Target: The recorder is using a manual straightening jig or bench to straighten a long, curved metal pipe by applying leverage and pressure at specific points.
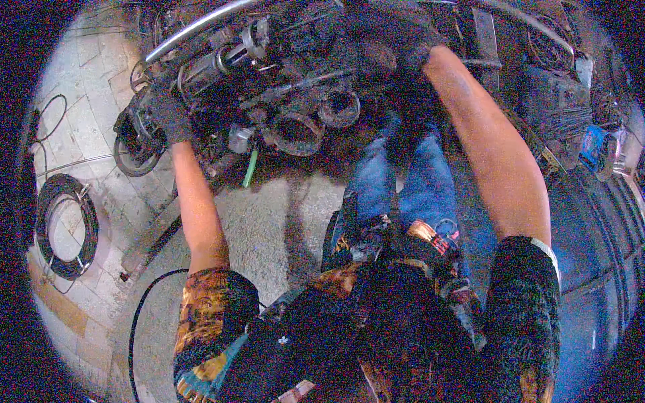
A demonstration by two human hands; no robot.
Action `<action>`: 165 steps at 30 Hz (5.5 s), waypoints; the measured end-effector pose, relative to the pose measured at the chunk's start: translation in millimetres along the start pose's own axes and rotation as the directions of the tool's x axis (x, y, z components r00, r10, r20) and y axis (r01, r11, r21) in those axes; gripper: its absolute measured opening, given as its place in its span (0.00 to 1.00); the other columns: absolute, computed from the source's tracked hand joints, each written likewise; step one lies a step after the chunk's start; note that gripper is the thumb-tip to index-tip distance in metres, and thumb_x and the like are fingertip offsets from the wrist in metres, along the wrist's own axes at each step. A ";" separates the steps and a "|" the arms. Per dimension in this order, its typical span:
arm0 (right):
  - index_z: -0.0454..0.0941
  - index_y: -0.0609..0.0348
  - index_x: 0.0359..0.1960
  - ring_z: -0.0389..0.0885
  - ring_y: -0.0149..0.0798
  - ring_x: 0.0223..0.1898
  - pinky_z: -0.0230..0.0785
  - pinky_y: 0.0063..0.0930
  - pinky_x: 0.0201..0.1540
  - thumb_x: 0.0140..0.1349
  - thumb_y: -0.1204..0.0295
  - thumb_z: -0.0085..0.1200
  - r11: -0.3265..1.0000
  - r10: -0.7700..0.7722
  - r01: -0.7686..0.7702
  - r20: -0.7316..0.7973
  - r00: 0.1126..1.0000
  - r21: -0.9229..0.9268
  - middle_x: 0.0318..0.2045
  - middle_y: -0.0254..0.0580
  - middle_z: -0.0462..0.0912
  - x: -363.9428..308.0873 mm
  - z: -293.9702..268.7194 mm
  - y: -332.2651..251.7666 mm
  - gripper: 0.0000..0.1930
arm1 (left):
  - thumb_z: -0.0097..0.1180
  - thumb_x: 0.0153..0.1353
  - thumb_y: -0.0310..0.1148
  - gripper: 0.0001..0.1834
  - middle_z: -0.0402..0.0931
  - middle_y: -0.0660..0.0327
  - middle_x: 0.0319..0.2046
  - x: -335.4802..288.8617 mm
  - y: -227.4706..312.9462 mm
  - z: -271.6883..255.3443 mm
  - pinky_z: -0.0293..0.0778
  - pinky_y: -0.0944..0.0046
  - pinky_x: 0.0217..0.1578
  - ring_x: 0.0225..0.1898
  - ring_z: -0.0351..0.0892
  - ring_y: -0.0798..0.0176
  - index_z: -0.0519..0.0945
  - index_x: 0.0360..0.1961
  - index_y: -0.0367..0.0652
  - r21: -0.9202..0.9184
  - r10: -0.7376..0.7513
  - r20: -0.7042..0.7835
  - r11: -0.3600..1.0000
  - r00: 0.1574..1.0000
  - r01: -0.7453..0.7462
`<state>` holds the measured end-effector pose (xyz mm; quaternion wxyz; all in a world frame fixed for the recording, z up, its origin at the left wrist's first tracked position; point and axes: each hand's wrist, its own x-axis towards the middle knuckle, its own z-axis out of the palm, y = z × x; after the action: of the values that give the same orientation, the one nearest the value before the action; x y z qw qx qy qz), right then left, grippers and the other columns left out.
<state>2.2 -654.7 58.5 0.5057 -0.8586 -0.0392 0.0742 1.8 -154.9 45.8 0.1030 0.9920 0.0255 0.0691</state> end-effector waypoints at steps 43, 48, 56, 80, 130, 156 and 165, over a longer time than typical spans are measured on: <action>0.73 0.57 0.60 0.82 0.38 0.39 0.75 0.33 0.38 0.72 0.57 0.49 0.686 -0.110 0.340 0.371 0.922 -0.643 0.43 0.43 0.83 -123.5 17.2 177.5 0.22 | 0.59 0.59 0.33 0.17 0.82 0.53 0.49 -4.1 -24.1 22.6 0.70 0.44 0.55 0.52 0.78 0.44 0.82 0.51 0.50 0.320 0.387 0.033 0.869 0.921 -0.377; 0.73 0.58 0.60 0.82 0.39 0.39 0.75 0.33 0.39 0.72 0.57 0.49 0.673 -0.104 0.331 0.359 0.928 -0.661 0.44 0.43 0.83 -121.9 18.2 179.5 0.22 | 0.58 0.60 0.32 0.17 0.82 0.52 0.48 -10.1 -15.5 21.2 0.72 0.45 0.52 0.50 0.79 0.43 0.82 0.51 0.50 0.242 0.481 -0.112 0.862 0.869 -0.446; 0.73 0.58 0.59 0.82 0.39 0.40 0.75 0.34 0.41 0.71 0.57 0.49 0.670 -0.116 0.331 0.347 0.931 -0.664 0.44 0.43 0.83 -125.9 29.1 191.1 0.22 | 0.60 0.58 0.33 0.17 0.82 0.52 0.47 -15.2 -6.9 1.6 0.73 0.44 0.49 0.47 0.80 0.43 0.82 0.50 0.51 0.271 0.471 -0.080 0.859 0.879 -0.435; 0.73 0.60 0.59 0.82 0.42 0.44 0.74 0.37 0.45 0.70 0.55 0.49 0.647 -0.116 0.318 0.323 0.939 -0.694 0.46 0.45 0.83 -128.7 51.7 210.1 0.24 | 0.61 0.55 0.36 0.23 0.82 0.52 0.49 -25.7 -25.3 5.2 0.72 0.41 0.51 0.49 0.80 0.43 0.81 0.55 0.50 0.360 0.298 0.038 0.886 0.954 -0.291; 0.74 0.64 0.58 0.81 0.47 0.51 0.73 0.43 0.54 0.68 0.53 0.50 0.493 -0.347 0.249 0.074 0.935 -0.834 0.50 0.48 0.83 -20.8 -9.6 102.6 0.27 | 0.51 0.66 0.32 0.20 0.78 0.49 0.51 22.0 46.3 -10.2 0.76 0.48 0.49 0.52 0.78 0.45 0.75 0.59 0.50 0.199 0.395 0.079 0.894 0.915 -0.402; 0.79 0.59 0.48 0.80 0.62 0.53 0.73 0.51 0.53 0.60 0.61 0.58 0.542 0.696 -0.785 -0.363 0.620 -0.301 0.48 0.62 0.82 -166.8 -35.4 115.8 0.18 | 0.39 0.72 0.51 0.26 0.79 0.46 0.54 41.5 48.7 37.6 0.70 0.45 0.57 0.56 0.76 0.40 0.83 0.53 0.45 -0.115 0.198 0.157 0.977 0.968 -0.181; 0.77 0.57 0.54 0.78 0.65 0.54 0.71 0.52 0.53 0.68 0.65 0.49 0.768 0.431 -0.576 -0.440 0.788 -0.281 0.49 0.63 0.81 -183.6 -3.1 138.9 0.17 | 0.44 0.70 0.50 0.24 0.81 0.44 0.49 56.1 33.0 65.8 0.72 0.44 0.54 0.51 0.79 0.39 0.85 0.47 0.43 -0.081 0.254 0.047 0.965 0.966 -0.250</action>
<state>-179.3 -750.9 -45.3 0.2779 -0.9200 0.2727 0.0456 68.0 -196.7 -3.8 0.1307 0.9842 -0.1063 0.0544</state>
